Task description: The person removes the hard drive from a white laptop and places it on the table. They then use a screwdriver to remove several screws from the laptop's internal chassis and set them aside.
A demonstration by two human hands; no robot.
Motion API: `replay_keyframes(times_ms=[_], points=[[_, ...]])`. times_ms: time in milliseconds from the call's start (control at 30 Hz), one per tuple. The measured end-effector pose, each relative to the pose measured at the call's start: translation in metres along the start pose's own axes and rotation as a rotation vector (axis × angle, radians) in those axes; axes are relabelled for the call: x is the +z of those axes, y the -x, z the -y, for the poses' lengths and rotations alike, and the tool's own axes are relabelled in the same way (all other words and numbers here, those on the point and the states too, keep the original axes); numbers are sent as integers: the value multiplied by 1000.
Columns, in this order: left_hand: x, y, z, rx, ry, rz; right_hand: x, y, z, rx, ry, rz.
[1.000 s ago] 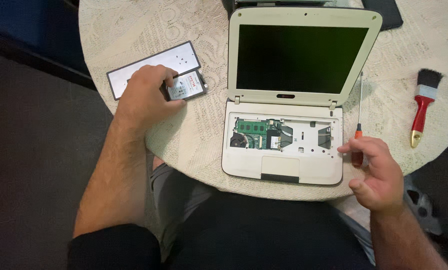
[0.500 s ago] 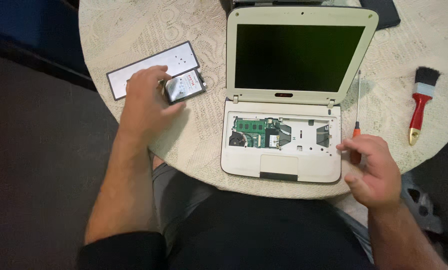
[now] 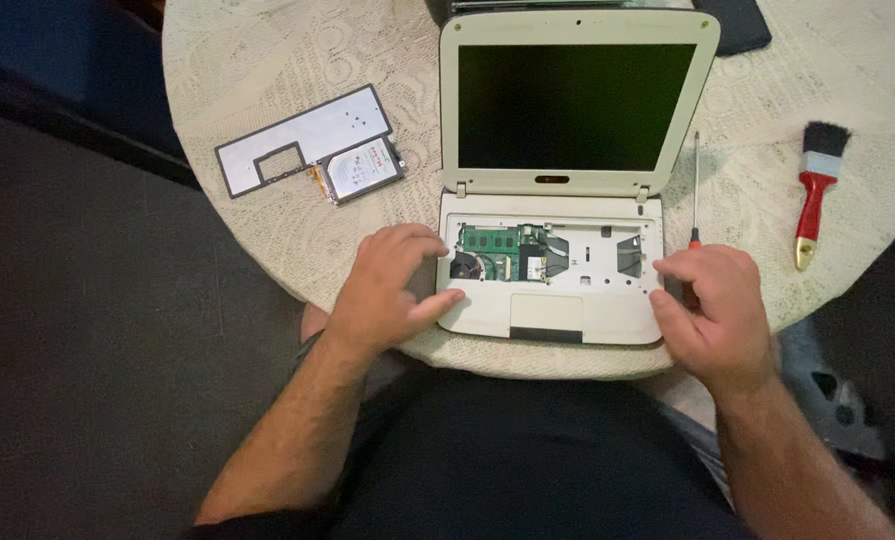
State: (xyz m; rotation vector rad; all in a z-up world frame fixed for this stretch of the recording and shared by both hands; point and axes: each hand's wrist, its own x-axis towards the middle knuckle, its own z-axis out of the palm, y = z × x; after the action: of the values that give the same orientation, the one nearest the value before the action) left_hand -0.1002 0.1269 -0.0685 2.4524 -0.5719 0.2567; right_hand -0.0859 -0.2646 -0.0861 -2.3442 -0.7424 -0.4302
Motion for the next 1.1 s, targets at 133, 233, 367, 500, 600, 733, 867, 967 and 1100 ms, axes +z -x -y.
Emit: replay_keyframes(times_ms=[133, 233, 367, 500, 600, 733, 867, 967, 1100], points=[[0, 0, -3, 2, -8, 48, 2, -7, 11, 28, -15, 16], [7, 2, -1, 62, -90, -95, 21, 9, -9, -37, 74, -136], [4, 2, -5, 10, -133, -58, 18, 9, -5, 24, 77, -143], [6, 4, -3, -36, -213, -11, 16, 11, -5, 52, 106, -184], [10, 6, 2, -13, -261, -28, 17, 9, -4, 17, 141, -176], [6, 4, -1, -45, -224, -3, 18, 12, -10, 41, 128, -193], [-11, -3, -10, -78, -161, 195, 15, 16, -14, 127, 54, -203], [-7, 1, 1, -60, -130, 218, 15, 16, -14, 129, 17, -183], [-1, 4, 8, -15, -40, 107, 10, 9, -9, 108, 61, -168]])
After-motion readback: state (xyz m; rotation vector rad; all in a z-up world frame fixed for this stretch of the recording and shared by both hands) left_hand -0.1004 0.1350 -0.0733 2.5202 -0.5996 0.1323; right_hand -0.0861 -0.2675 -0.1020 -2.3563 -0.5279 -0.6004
